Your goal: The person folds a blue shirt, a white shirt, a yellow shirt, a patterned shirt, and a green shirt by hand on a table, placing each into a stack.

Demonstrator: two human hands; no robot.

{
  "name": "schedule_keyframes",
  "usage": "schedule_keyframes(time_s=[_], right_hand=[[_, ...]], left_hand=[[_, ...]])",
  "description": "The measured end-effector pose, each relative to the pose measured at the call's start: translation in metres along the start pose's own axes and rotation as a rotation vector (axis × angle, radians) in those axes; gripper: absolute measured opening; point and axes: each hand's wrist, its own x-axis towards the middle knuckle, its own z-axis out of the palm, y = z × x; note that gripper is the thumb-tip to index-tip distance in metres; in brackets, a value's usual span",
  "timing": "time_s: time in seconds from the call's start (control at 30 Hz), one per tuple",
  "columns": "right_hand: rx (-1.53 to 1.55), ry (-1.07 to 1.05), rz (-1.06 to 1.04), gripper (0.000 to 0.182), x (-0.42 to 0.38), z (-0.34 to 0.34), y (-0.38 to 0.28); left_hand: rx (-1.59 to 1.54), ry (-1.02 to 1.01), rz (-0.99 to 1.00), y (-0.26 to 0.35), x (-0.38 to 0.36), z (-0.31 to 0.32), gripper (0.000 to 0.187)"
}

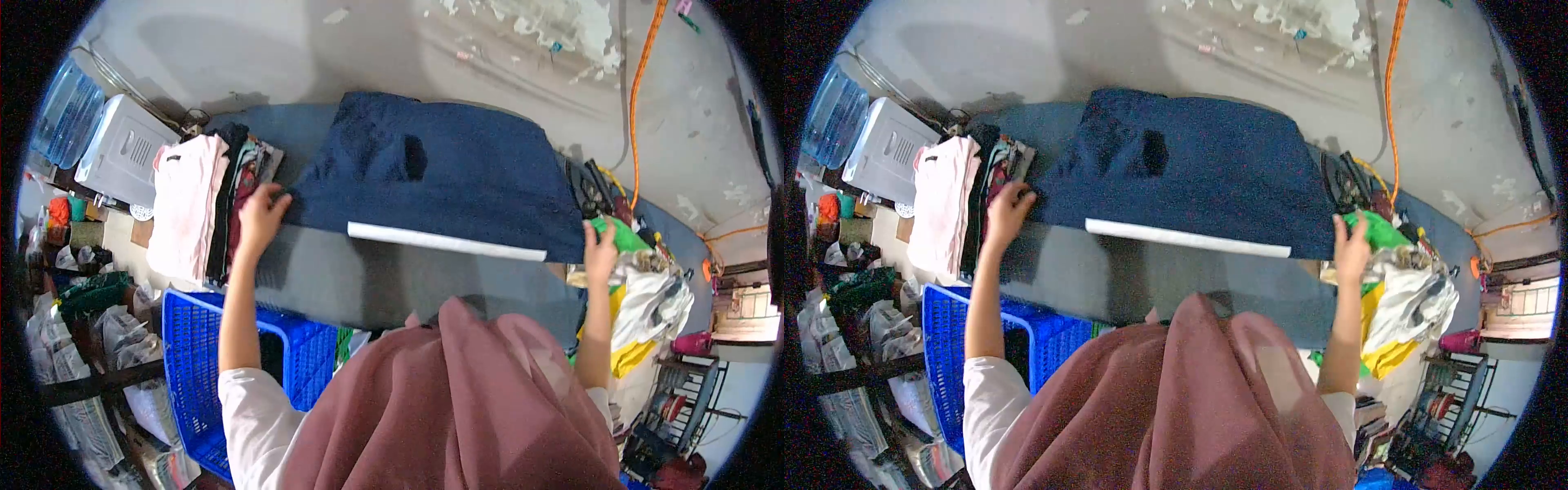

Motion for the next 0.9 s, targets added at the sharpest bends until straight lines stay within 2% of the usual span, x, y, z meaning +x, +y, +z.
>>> schedule_keyframes(time_s=[0.03, 0.07, 0.13, 0.23, 0.3, 0.37, 0.43, 0.47, 0.5, 0.53, 0.57, 0.6, 0.63, 0.73, 0.77, 0.83, 0.87, 0.9], right_hand=[[-0.193, -0.107, 0.012, 0.05, -0.024, 0.004, 0.002], [-0.28, -0.049, -0.142, 0.049, -0.047, 0.018, 0.021], [-0.24, 0.02, -0.309, 0.048, -0.082, 0.033, 0.045], [-0.168, -0.157, -0.057, 0.046, -0.117, 0.025, 0.055], [-0.189, -0.161, 0.018, 0.046, -0.129, 0.004, 0.053], [-0.199, -0.179, 0.074, 0.044, -0.137, -0.005, 0.055], [-0.197, -0.184, 0.081, 0.043, -0.15, -0.006, 0.061], [-0.194, -0.188, 0.079, 0.042, -0.159, -0.004, 0.065], [-0.241, -0.185, -0.013, 0.037, -0.167, -0.001, 0.072], [-0.247, -0.172, 0.024, 0.036, -0.172, 0.001, 0.074], [-0.252, -0.162, 0.06, 0.035, -0.176, 0.005, 0.076], [-0.257, -0.154, 0.094, 0.035, -0.177, 0.008, 0.077], [-0.242, -0.149, 0.1, 0.032, -0.174, 0.005, 0.074], [-0.196, 0.05, 0.107, 0.029, -0.164, -0.005, 0.061], [-0.197, 0.033, 0.113, 0.029, -0.161, -0.007, 0.059], [-0.288, -0.046, 0.175, 0.028, -0.163, -0.003, 0.068], [-0.33, -0.014, 0.136, 0.029, -0.166, 0.006, 0.07], [-0.374, 0.02, 0.094, 0.029, -0.163, 0.01, 0.062]], left_hand=[[0.088, -0.086, -0.038, -0.016, -0.017, 0.021, 0.036], [0.173, -0.168, -0.074, -0.029, -0.033, 0.038, 0.036], [0.268, -0.236, -0.082, -0.036, -0.06, 0.053, 0.035], [0.258, -0.223, -0.035, -0.035, -0.076, 0.045, 0.034], [0.26, -0.216, -0.033, -0.019, -0.085, 0.027, 0.033], [0.4, -0.303, -0.067, -0.018, -0.093, 0.03, 0.033], [0.454, -0.346, -0.096, -0.03, -0.106, 0.038, 0.034], [0.518, -0.397, -0.115, -0.036, -0.112, 0.046, 0.027], [0.556, -0.387, -0.106, -0.037, -0.117, 0.052, 0.026], [0.594, -0.377, -0.1, -0.034, -0.121, 0.055, 0.025], [0.563, -0.308, -0.071, -0.033, -0.127, 0.055, 0.027], [0.58, -0.348, -0.109, -0.03, -0.126, 0.054, 0.031], [0.516, -0.307, -0.119, -0.028, -0.129, 0.046, 0.034], [0.373, -0.24, -0.166, -0.023, -0.134, 0.018, 0.039], [0.34, -0.227, -0.18, -0.022, -0.134, 0.008, 0.04], [0.444, -0.333, -0.295, -0.017, -0.133, 0.006, 0.036], [0.518, -0.399, -0.34, -0.021, -0.134, 0.015, 0.036], [0.627, -0.284, -0.256, -0.026, -0.142, 0.029, 0.036]])
